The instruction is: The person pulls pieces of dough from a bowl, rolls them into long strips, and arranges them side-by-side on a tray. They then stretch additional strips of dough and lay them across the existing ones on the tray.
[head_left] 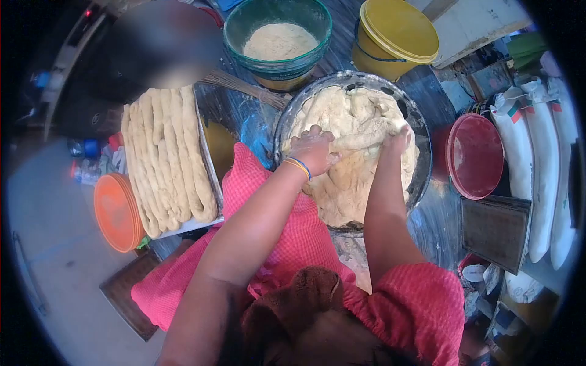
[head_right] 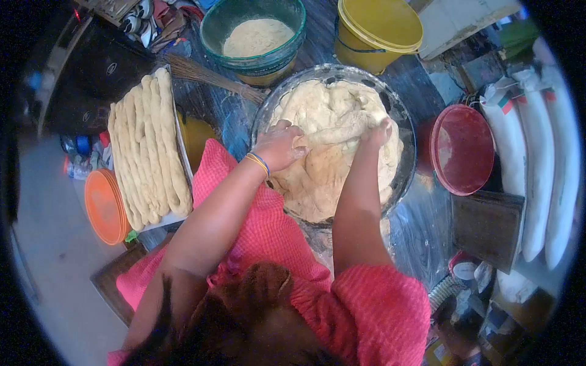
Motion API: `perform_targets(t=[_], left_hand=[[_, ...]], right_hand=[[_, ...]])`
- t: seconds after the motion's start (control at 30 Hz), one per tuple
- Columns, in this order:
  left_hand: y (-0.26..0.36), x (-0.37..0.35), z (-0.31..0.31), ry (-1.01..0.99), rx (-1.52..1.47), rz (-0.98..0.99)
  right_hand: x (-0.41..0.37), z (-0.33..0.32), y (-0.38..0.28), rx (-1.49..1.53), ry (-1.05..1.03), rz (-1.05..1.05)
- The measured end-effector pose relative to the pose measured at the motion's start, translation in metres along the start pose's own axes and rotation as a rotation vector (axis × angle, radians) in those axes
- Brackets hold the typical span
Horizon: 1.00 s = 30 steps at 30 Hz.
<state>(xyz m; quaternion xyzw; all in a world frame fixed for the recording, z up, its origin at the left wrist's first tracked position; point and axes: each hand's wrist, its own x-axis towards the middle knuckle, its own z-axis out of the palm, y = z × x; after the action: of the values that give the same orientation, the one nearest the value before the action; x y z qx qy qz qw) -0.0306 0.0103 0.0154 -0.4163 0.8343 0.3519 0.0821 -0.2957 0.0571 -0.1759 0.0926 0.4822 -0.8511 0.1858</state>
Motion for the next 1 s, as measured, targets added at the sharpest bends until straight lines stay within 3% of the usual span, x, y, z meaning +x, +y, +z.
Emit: perform_targets(t=[0.1, 0.23, 0.3, 0.37, 0.47, 0.57, 0.6, 0.63, 0.7, 0.73, 0.83, 0.9, 0.97, 1.0], left_hand=[[0.001, -0.002, -0.001, 0.004, 0.003, -0.014], [-0.001, -0.003, -0.001, -0.017, 0.013, -0.024], [0.000, -0.004, 0.000, -0.017, 0.015, -0.024], [0.002, -0.003, 0.000, -0.020, 0.017, -0.021], [0.007, 0.000, 0.000, -0.060, 0.001, -0.017], [0.012, 0.004, 0.003, -0.077, 0.049, -0.003], [0.012, 0.006, 0.005, -0.088, 0.043, 0.000], [0.013, 0.005, 0.007, -0.101, 0.035, -0.001], [0.016, 0.006, 0.009, -0.134, 0.052, -0.023], [0.017, 0.007, 0.009, -0.167, 0.073, -0.042], [0.016, 0.007, 0.010, -0.221, 0.070, -0.046], [0.007, 0.012, 0.016, -0.201, 0.061, -0.035], [-0.002, 0.013, 0.021, -0.193, 0.046, -0.033], [-0.004, 0.014, 0.023, -0.139, -0.016, 0.011]], right_hand=[[-0.022, -0.017, -0.012, 0.050, -0.078, -0.057], [-0.056, -0.031, -0.049, 0.128, -0.186, 0.016], [-0.063, -0.039, -0.069, 0.124, -0.480, -0.049], [-0.068, -0.049, -0.084, 0.140, -0.477, -0.034], [-0.068, -0.071, -0.101, 0.222, -0.470, 0.293], [-0.075, -0.073, -0.094, -0.335, -0.034, 0.462], [-0.055, -0.106, -0.071, -0.367, -0.330, 0.388], [-0.059, -0.101, -0.075, -0.370, -0.333, 0.386], [-0.069, -0.098, -0.079, -1.086, -0.334, 0.225], [-0.073, -0.097, -0.076, -1.317, -0.391, 0.046], [-0.085, -0.092, -0.078, -1.222, -0.306, 0.070], [-0.088, -0.083, -0.086, -1.082, -0.357, 0.046], [-0.123, -0.044, -0.126, -0.360, -0.489, -0.047], [-0.135, -0.022, -0.148, -0.311, -0.540, -0.090]])
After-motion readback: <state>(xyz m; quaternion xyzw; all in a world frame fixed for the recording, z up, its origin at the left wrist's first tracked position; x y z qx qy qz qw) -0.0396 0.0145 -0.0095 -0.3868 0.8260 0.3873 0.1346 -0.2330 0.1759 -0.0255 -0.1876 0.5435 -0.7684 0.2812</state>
